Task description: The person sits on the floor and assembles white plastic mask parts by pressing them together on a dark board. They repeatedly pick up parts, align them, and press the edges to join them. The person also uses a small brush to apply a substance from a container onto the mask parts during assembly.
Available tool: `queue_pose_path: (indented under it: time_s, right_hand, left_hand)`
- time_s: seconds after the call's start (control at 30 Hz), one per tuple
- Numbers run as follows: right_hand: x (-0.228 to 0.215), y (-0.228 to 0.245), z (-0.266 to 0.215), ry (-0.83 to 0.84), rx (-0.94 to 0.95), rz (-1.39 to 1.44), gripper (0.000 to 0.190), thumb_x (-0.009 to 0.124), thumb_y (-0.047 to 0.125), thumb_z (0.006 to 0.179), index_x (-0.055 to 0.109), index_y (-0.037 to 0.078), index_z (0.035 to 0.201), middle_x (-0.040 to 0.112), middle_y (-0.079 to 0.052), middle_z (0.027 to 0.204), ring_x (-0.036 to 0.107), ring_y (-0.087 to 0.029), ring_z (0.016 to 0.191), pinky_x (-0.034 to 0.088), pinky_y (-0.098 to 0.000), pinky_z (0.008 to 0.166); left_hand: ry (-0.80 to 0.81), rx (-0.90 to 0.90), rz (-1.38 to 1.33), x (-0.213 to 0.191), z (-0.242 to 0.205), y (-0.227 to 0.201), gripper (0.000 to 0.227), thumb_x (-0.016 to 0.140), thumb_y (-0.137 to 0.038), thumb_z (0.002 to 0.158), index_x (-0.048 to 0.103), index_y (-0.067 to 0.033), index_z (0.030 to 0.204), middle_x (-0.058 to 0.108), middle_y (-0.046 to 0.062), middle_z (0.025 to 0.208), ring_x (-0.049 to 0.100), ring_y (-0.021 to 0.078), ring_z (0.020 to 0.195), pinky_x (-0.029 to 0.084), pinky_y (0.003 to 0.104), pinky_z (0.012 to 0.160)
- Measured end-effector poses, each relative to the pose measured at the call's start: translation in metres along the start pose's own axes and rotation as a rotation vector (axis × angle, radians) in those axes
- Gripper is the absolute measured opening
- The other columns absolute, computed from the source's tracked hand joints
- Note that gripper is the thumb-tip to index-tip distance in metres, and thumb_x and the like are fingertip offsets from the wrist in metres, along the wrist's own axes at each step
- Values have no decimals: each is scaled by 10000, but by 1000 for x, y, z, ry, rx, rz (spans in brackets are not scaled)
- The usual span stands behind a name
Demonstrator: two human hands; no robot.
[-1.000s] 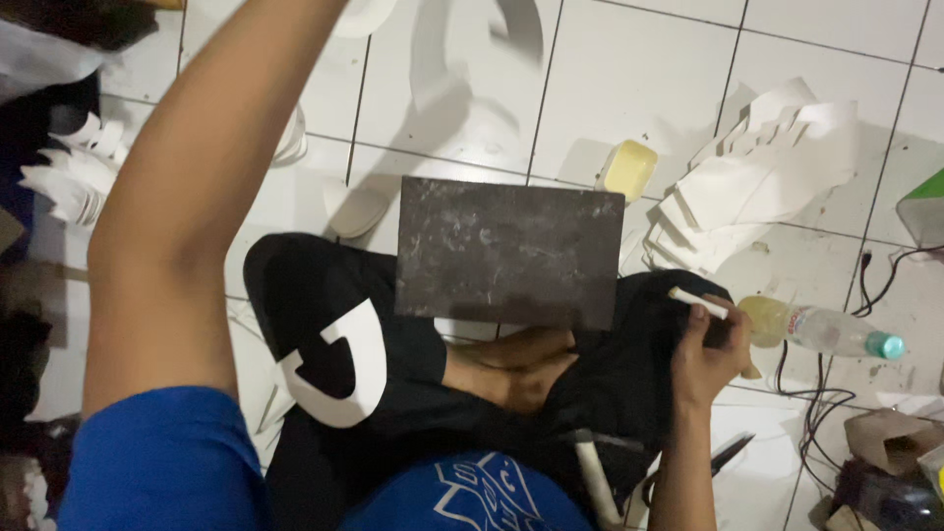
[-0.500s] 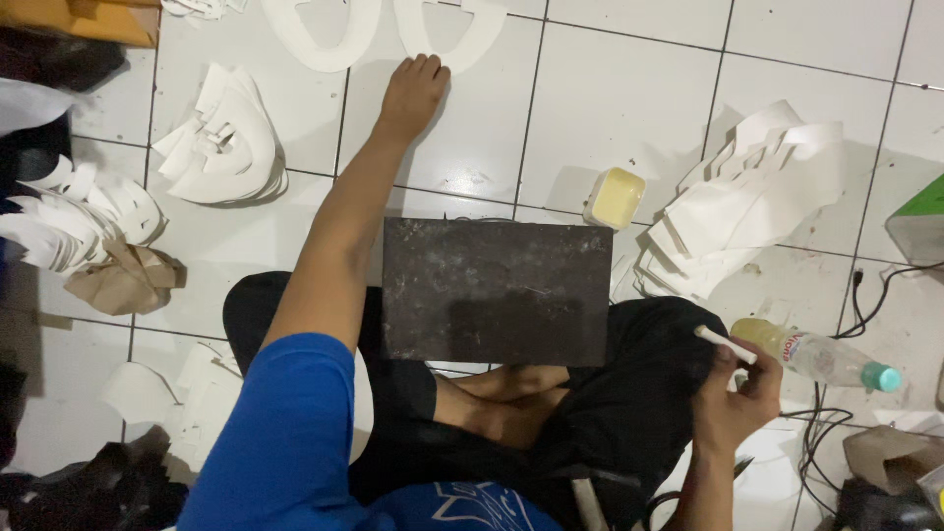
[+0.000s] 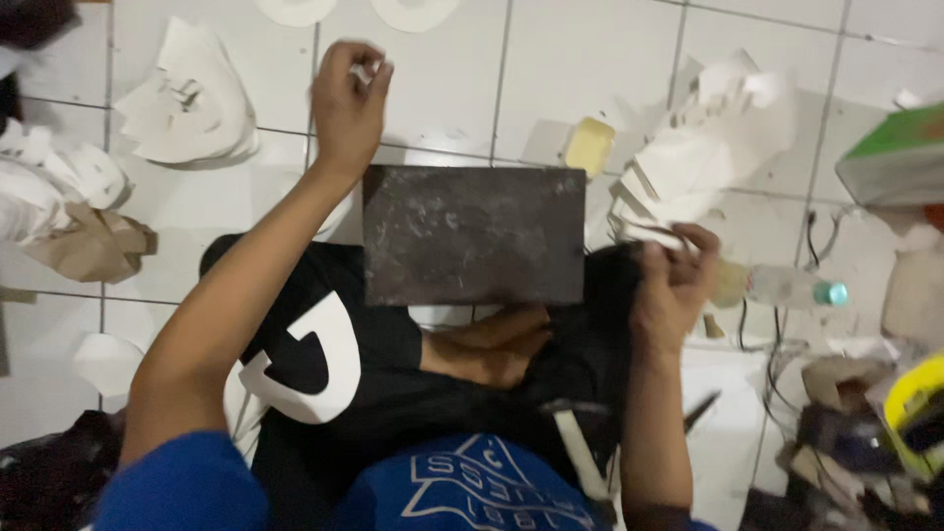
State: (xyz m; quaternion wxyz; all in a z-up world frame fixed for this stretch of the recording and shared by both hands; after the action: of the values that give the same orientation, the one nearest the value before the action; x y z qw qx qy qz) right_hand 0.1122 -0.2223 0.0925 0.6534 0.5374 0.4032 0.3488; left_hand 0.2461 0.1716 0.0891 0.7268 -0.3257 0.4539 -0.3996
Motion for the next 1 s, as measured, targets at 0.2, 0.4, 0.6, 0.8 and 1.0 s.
queue_pose_path:
  time_s: [0.2,0.4,0.6,0.8,1.0]
  right_hand:
    - [35,-15,-34,141,137,471,202,647,177,907,537,35,1000,601,-76,870,632,-137,702,492,-206,601]
    - [55,1,-83,251,328,682,214,657,185,885,552,23,975,596,-55,812,626,-117,686,507,-179,587]
    - [67,38,-116,349,440,821,224,604,179,911,465,27,998,609,-88,756,659,-109,673,571,-175,623]
    - [72,33,-129,352,461,863,241,614,224,906,475,28,895,616,-106,747,645,-107,620,556,-160,535]
    - [67,5,-128,383,395,702,299,694,241,850,485,37,911,594,-106,695,614,-120,554,527,-174,499]
  left_hand:
    - [126,-254,-278,-25,-100,-100,119,569,-51,939,678,-6,921,625,85,713,596,159,441,472,242,433]
    - [263,-405,-494,25,-180,-137,240,729,-162,822,706,-117,1056,688,59,790,613,86,636,501,206,530]
    - [196,-448,-784,55,-198,-171,345,788,-159,786,686,-90,1108,664,60,936,615,47,712,499,147,544]
    - [57,-434,-840,55,-208,-167,252,801,-104,765,714,-43,993,653,54,865,560,8,699,457,138,536]
    - [85,-487,-811,52,-211,-148,211,762,-132,804,704,-48,989,647,46,841,576,27,703,479,157,590]
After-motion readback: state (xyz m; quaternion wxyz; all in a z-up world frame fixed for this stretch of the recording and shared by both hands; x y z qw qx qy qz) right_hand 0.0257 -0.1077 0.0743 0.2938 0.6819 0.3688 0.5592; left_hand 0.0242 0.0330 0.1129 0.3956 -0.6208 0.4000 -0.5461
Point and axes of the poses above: each hand's wrist, its own z-axis towards the middle knuckle, its own x-axis out of the palm, y = z × x, the point moved 9 cm from there along z, towards the middle knuckle
